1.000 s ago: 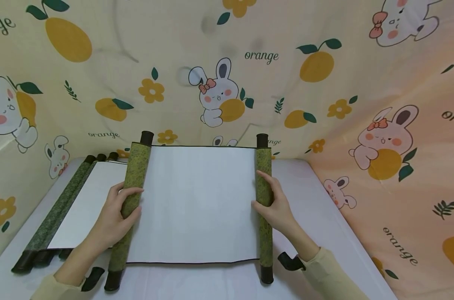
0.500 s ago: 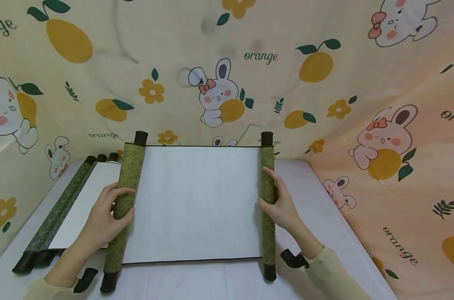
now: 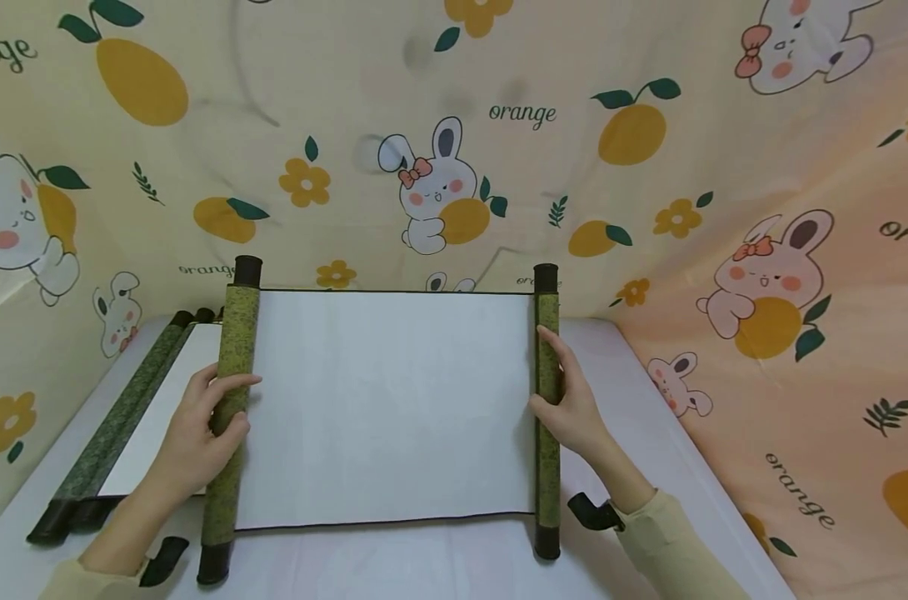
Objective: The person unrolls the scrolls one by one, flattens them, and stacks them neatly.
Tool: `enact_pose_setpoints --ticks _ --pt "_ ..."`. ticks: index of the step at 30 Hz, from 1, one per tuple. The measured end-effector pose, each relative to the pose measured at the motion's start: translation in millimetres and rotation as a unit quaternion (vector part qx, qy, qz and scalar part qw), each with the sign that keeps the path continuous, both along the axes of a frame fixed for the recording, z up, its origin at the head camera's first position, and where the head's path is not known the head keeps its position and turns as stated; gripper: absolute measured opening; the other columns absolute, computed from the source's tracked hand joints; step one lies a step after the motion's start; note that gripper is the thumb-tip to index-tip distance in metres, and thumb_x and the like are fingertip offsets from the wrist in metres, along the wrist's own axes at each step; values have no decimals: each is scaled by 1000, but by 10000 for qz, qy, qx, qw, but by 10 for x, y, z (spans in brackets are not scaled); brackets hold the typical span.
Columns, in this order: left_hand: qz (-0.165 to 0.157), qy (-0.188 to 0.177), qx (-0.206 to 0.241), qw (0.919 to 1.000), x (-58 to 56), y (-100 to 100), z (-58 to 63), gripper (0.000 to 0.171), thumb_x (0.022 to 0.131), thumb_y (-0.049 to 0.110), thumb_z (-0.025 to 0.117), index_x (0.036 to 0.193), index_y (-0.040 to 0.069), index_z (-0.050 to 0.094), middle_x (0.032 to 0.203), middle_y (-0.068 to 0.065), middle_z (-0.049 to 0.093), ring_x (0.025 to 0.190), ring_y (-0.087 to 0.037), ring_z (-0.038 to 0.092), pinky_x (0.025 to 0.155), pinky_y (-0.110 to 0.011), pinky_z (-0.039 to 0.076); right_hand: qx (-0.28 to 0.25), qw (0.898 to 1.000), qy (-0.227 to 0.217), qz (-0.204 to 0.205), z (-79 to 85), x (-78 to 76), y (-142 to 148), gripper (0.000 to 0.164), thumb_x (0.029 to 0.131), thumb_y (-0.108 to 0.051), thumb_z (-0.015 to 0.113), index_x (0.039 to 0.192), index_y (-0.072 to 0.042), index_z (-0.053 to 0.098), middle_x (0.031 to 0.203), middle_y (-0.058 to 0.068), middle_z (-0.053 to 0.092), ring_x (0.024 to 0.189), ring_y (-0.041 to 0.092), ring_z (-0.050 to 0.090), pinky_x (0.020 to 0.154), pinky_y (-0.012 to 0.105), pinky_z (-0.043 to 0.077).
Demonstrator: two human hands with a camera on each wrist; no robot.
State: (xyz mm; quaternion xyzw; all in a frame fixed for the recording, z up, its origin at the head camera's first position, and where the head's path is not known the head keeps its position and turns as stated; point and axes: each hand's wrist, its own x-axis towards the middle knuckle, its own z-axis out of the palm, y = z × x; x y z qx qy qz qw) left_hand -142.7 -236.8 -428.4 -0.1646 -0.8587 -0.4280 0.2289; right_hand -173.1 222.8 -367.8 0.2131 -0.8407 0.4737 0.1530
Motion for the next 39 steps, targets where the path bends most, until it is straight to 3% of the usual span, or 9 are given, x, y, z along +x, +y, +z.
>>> enact_pose_setpoints --ticks 6,11,16,21,24,26,29,32,39 --pt "147 15 -201 9997 -27 7 -24 56 73 0 78 124 12 58 140 -26 29 127 -50 29 88 -69 27 -36 10000 44 9 -9 -5 -34 86 77 10 71 149 -10 27 149 13 28 131 27 32 100 52 31" --pt "231 -333 -249 9989 -18 -13 -6 74 61 14 89 126 13 56 143 -25 25 128 -53 26 88 -71 26 181 9997 156 57 -16 -19 5 87 78 6 72 150 -10 24 151 15 25 136 34 26 100 61 26" --pt "210 -398 -189 9988 -10 -90 -1 68 67 0 83 127 11 54 142 -25 26 129 -51 25 89 -70 26 282 9992 227 146 -2 -48 83 89 78 9 68 151 -13 23 154 11 23 140 32 22 107 47 26" --pt "137 -258 -280 9992 -1 -165 18 63 73 -7 73 129 10 51 144 -23 28 128 -49 30 90 -51 38 185 9994 104 274 11 -58 134 87 77 12 66 150 -13 25 153 11 25 123 21 35 89 19 36" --pt "181 -18 -402 9990 3 -204 17 62 72 -8 72 128 10 53 141 -22 32 120 -42 38 81 -24 38 296 9994 101 155 14 -52 162 84 78 13 63 150 -14 28 147 12 31 92 10 42 68 24 38" --pt "223 200 -502 9983 0 -230 14 62 70 -10 73 126 10 55 137 -21 35 117 -37 39 78 -19 35 373 9992 101 74 22 -45 179 82 79 13 61 149 -14 29 144 11 33 81 4 40 61 26 36" --pt "284 482 -688 9961 -5 -262 15 61 68 -11 73 124 8 57 132 -21 40 112 -29 40 74 -17 34 331 9994 82 92 43 -41 201 81 78 16 57 148 -14 31 144 11 33 87 2 44 63 27 36" --pt "343 547 -796 9947 -2 -296 27 60 67 -10 72 123 8 58 130 -22 41 115 -32 40 75 -17 34 147 9997 12 194 65 -41 215 79 77 19 52 148 -12 32 148 10 30 124 14 32 79 28 34" --pt "380 394 -805 9952 16 -347 46 55 69 -8 68 120 11 61 130 -25 39 106 -40 44 74 -19 33 34 9999 -117 105 62 -45 228 76 79 18 53 147 -9 33 147 13 30 133 27 28 90 39 32"
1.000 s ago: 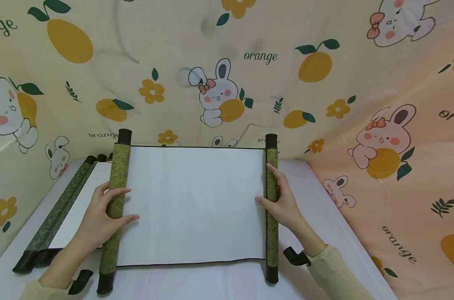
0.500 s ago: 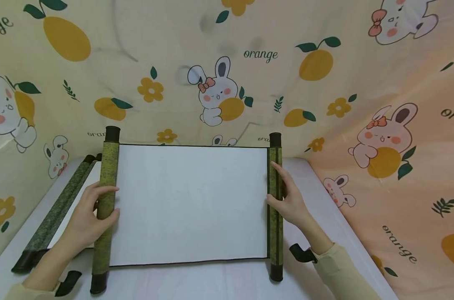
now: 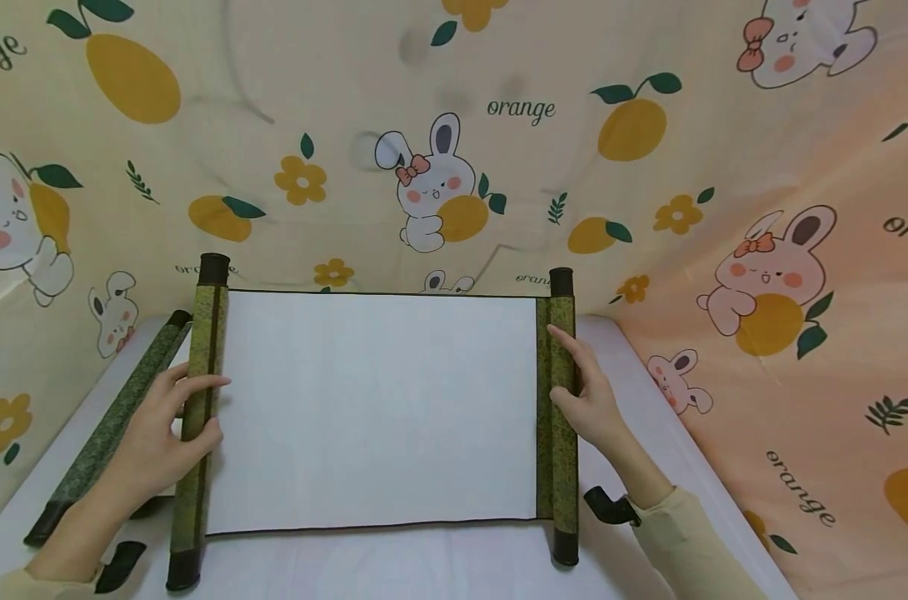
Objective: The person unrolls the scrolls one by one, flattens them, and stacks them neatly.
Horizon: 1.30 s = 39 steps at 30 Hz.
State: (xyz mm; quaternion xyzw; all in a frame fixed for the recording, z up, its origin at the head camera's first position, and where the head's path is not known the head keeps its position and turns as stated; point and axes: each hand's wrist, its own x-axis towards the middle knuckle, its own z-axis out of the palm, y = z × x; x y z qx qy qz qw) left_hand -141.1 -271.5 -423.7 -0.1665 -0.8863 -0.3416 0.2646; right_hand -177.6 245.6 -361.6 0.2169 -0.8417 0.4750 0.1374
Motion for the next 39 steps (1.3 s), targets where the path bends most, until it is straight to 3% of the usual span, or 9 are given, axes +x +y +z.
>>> enact_pose_setpoints --ticks 4,8,12,16,18,24,27,34,39 --pt "-25 -175 97 9998 18 -1 18 51 72 -8 61 118 12 62 134 -26 35 109 -43 41 79 -49 35 188 9995 172 -167 -30 -8 -5 76 80 8 67 147 -9 34 142 17 35 134 33 29 101 58 27" --pt "-57 -540 272 9982 51 -8 37 51 76 -9 52 122 12 59 144 -27 25 123 -53 29 83 -73 24 269 9989 366 -138 -45 -16 9 76 80 6 70 145 -5 34 141 19 36 133 37 29 103 63 22" --pt "-25 -597 296 9978 51 -8 40 50 77 -8 54 123 10 58 146 -28 21 127 -55 23 86 -75 21 274 9988 385 -103 -38 -21 37 72 81 8 67 145 -5 35 145 15 35 135 32 29 108 46 25" --pt "183 -574 130 9981 24 -6 17 51 73 3 76 120 11 58 145 -31 21 133 -53 19 87 -78 20 187 9995 239 -68 -37 -35 79 71 83 5 67 145 -8 35 147 10 35 135 25 31 100 19 32" --pt "263 -639 44 9976 14 -15 7 58 68 10 84 119 12 58 146 -32 20 135 -52 16 86 -79 19 117 9997 197 -45 -40 -44 101 71 83 5 67 145 -9 36 148 10 34 133 24 33 92 15 36" --pt "121 -770 42 9969 15 -67 33 54 72 -3 76 121 9 56 144 -33 20 130 -59 18 83 -79 22 -31 9999 111 55 -38 -61 151 72 82 9 66 145 -8 35 148 12 34 113 23 47 80 19 43" --pt "8 -625 101 9980 7 -99 36 53 72 -9 70 120 8 57 140 -35 24 125 -62 22 84 -78 22 29 10000 88 -12 -26 -53 167 72 82 9 65 145 -8 35 144 13 35 75 14 47 61 20 42" --pt "-32 -507 164 9986 -1 -195 35 52 70 -13 67 118 7 59 139 -34 25 125 -58 24 86 -77 21 42 9999 13 -162 -11 -47 203 73 81 11 63 145 -10 36 144 13 29 111 15 37 66 26 36" --pt "65 -712 84 9974 21 -250 77 52 73 -10 65 121 9 57 143 -34 21 131 -59 16 89 -79 16 -21 10000 21 -69 -7 -60 214 74 80 13 63 145 -7 35 143 15 31 89 23 38 62 31 35"
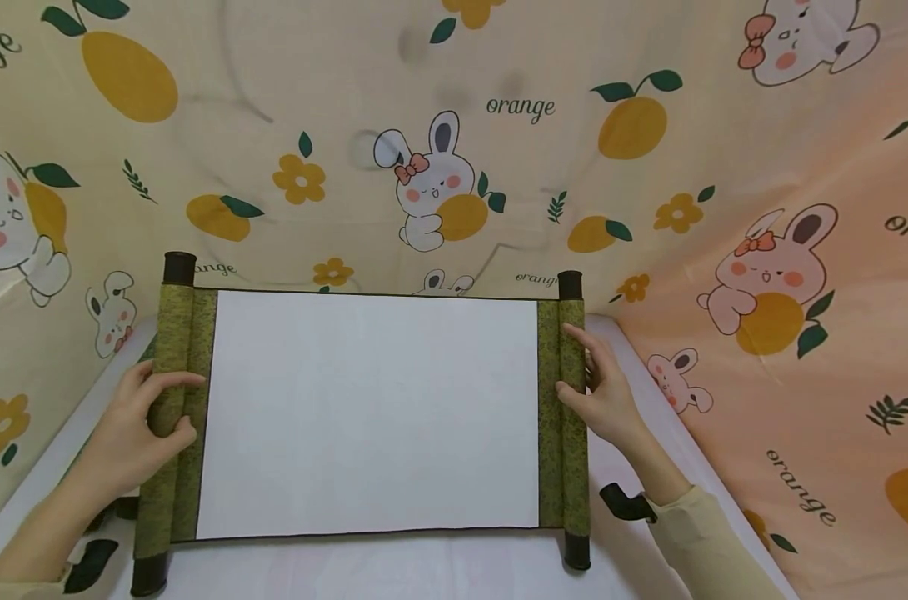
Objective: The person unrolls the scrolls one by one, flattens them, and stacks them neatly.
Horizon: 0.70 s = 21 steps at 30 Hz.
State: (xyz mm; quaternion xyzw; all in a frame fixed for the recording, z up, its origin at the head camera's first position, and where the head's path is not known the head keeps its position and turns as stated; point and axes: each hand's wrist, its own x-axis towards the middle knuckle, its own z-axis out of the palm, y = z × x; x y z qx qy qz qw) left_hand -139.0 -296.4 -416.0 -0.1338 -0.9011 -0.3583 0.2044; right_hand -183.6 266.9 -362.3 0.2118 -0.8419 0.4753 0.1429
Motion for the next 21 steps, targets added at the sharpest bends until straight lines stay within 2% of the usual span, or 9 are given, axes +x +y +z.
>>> enact_pose_setpoints --ticks 7,10,13,15,16,17,18,20,21 --pt "115 89 -65 9999 31 -59 38 53 71 -9 65 121 8 57 146 -30 21 133 -56 17 85 -77 22 111 9999 47 27 -3 -5 30 75 80 11 64 146 -7 34 146 15 32 85 24 42 74 31 41" --pt "182 298 -242 9991 31 -86 39 54 69 -8 66 119 8 58 144 -28 27 126 -55 28 81 -52 39 178 9998 81 6 -16 -15 37 75 81 10 65 147 -8 34 147 14 34 83 25 44 73 31 43" --pt "175 455 -307 9983 26 -123 34 54 68 -9 66 119 7 59 144 -25 28 124 -55 30 83 -48 37 181 9998 107 30 -35 -31 25 76 80 10 65 147 -8 35 148 13 35 92 25 48 75 27 45" --pt "221 430 -322 9983 24 -152 33 55 68 -8 67 120 9 59 148 -22 25 129 -53 27 85 -37 37 137 9998 131 115 -48 -47 10 75 80 11 66 146 -6 35 148 15 35 98 25 48 75 25 45" --pt "183 417 -278 9986 21 -167 37 55 69 -9 67 121 8 59 150 -21 22 132 -53 23 87 -47 38 118 9997 123 155 -54 -57 1 75 80 11 66 146 -5 35 148 15 35 100 26 47 76 25 45" --pt "158 464 -253 9985 15 -187 44 56 69 -9 67 121 8 59 150 -21 22 133 -51 22 88 -45 39 91 9997 99 180 -60 -69 -11 75 79 11 66 146 -5 35 148 15 35 102 26 46 76 25 45" --pt "185 515 -309 9980 8 -211 50 57 69 -9 68 122 8 60 150 -21 22 134 -50 22 85 -34 41 80 9998 60 193 -65 -81 -24 75 80 10 66 146 -5 35 148 15 35 105 26 45 77 26 45" --pt "201 612 -399 9971 -11 -257 79 58 69 -10 68 124 7 60 150 -23 22 135 -48 22 75 -33 46 54 9997 -65 212 -69 -109 -57 75 80 9 67 146 -7 35 149 13 35 107 25 44 76 29 44" --pt "191 652 -441 9967 -21 -282 96 59 69 -11 68 125 6 59 149 -25 23 136 -48 21 72 -43 50 48 9997 -153 196 -70 -124 -75 75 81 8 67 147 -9 35 149 11 35 109 24 45 76 29 44"
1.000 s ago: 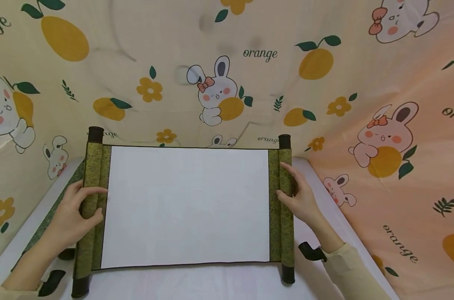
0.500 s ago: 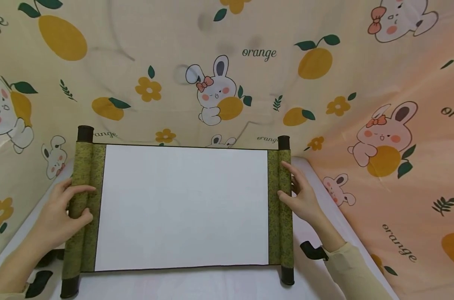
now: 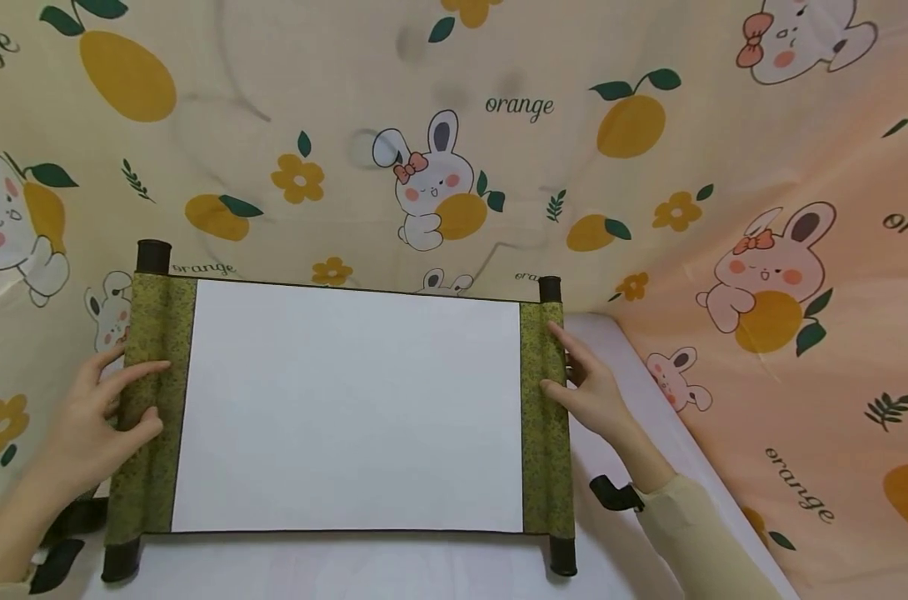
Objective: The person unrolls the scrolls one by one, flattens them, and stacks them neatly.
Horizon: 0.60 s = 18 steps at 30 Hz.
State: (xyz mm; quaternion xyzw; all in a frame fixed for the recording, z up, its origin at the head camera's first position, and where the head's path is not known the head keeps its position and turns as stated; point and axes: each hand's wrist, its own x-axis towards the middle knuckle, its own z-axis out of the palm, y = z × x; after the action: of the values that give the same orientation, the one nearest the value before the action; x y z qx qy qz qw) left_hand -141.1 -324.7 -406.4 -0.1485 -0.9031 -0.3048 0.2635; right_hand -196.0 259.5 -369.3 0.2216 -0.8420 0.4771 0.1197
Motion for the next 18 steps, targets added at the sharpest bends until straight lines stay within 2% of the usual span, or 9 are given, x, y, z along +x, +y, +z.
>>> enact_pose_setpoints --ticks 1,2,4,8,12,13,15,18 --pt "19 -15 -40 10000 -4 -30 14 60 70 -11 69 126 6 58 149 -26 23 135 -49 21 71 -55 50 22 10000 -89 -13 -2 -19 -23 75 81 6 67 147 -10 35 150 10 35 109 24 46 75 29 43" --pt "70 -28 -112 9999 -11 -62 29 60 71 -10 69 128 6 58 148 -27 24 134 -50 23 70 -56 51 34 9998 -173 -7 -3 -40 -47 75 82 5 67 147 -12 35 150 9 34 111 24 47 74 30 43" --pt "159 -231 -171 9995 -21 -124 66 60 75 -7 69 132 6 54 149 -29 23 131 -55 25 69 -74 37 46 9994 -329 52 -6 -94 -97 75 82 4 67 148 -12 33 151 8 32 117 27 48 73 32 43" --pt "287 -556 -292 9976 -73 -278 117 65 79 -2 69 139 8 47 148 -31 24 119 -61 35 70 -67 41 57 9974 -686 204 -27 -229 -216 77 84 2 66 149 -13 30 154 8 28 126 33 46 81 37 46" --pt "346 -623 -546 9960 -156 -446 143 73 79 0 70 145 12 40 146 -33 27 108 -63 42 66 -61 45 -31 9934 -1089 357 -66 -389 -365 77 85 -1 66 150 -16 28 155 5 25 125 33 47 91 44 44" --pt "364 -629 -636 9953 -178 -487 150 75 79 0 71 146 12 39 145 -34 28 106 -62 43 64 -59 47 -52 9924 -1164 395 -79 -431 -404 77 85 -1 66 150 -16 28 155 4 24 122 33 49 90 44 44" --pt "418 -753 -747 9935 -222 -563 161 78 80 3 71 148 14 34 145 -33 29 107 -62 42 68 -61 46 -45 9905 -1305 432 -113 -520 -478 77 85 -3 67 150 -17 28 155 3 24 116 31 52 86 41 45" --pt "462 -959 -901 9902 -295 -663 164 81 81 6 71 150 14 28 144 -34 31 111 -61 39 73 -66 42 -49 9876 -1495 469 -221 -675 -568 78 85 -6 68 150 -21 29 155 2 24 102 28 55 71 35 47"
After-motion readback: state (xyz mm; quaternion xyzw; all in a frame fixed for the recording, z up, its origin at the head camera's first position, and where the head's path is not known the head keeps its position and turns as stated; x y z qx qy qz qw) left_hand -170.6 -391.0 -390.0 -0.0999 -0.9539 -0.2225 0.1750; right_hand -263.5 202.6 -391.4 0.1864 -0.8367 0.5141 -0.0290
